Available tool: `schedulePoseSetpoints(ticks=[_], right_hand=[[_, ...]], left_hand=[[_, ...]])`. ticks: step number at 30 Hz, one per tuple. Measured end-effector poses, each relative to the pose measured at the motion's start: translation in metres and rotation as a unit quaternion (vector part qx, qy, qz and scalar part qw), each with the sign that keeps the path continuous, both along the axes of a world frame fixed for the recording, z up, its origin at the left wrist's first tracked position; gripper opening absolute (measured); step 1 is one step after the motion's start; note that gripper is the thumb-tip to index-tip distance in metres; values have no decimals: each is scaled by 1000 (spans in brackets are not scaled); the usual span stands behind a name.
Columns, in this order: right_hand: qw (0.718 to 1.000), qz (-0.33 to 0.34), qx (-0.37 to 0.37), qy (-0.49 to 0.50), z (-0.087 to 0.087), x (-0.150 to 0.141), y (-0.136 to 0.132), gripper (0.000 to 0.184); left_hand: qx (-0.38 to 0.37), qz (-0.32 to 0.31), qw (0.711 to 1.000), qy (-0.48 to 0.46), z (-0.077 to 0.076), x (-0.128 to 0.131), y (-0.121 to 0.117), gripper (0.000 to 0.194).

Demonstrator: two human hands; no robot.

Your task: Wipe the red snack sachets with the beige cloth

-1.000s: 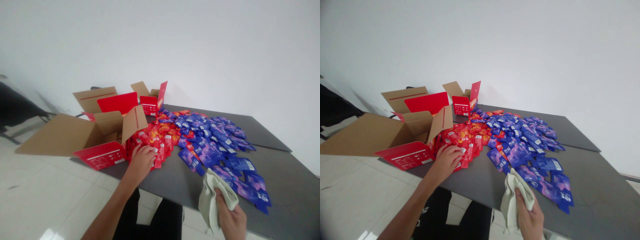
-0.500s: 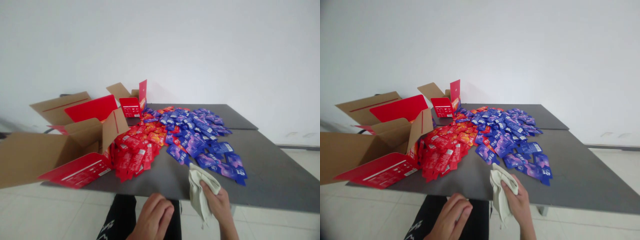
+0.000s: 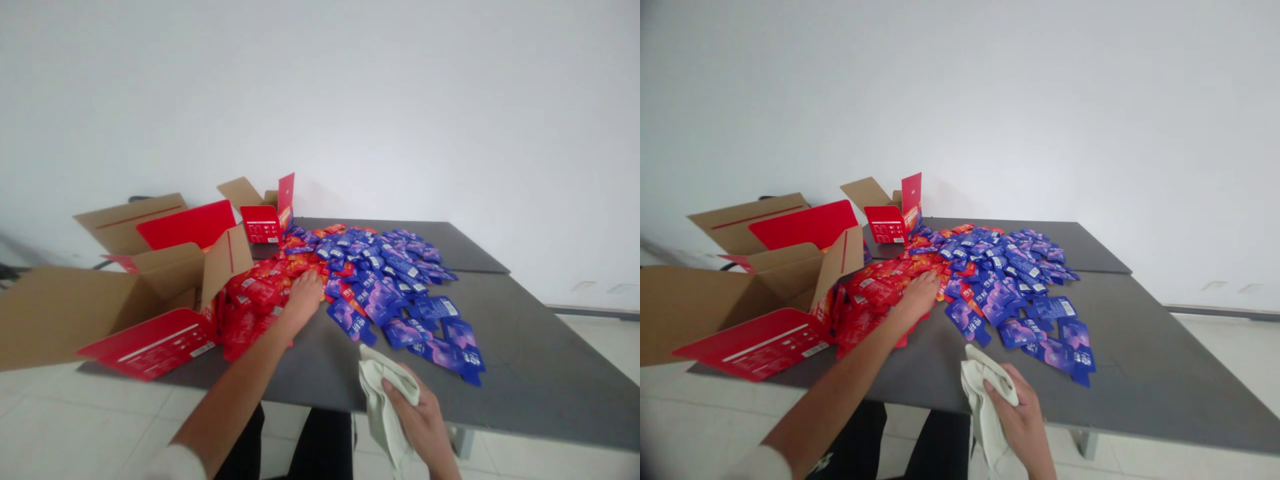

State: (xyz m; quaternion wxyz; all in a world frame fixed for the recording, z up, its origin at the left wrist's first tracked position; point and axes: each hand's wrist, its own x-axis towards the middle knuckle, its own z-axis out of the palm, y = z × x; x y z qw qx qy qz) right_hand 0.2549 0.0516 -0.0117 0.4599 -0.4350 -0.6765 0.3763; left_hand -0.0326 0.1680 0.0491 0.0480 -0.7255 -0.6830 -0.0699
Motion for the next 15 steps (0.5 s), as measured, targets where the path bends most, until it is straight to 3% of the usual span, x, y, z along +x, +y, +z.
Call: schedulePoseSetpoints(ticks=[4, 8, 15], right_hand=[[999, 20, 25, -8, 3, -2, 1, 30], [998, 40, 45, -3, 10, -4, 1, 30], [997, 58, 46, -4, 8, -2, 2, 28]], left_hand=[[-31, 17, 998, 46, -3, -7, 24, 25], [-42, 24, 996, 80, -5, -9, 36, 34], [-50, 27, 994, 90, -1, -14, 36, 33]])
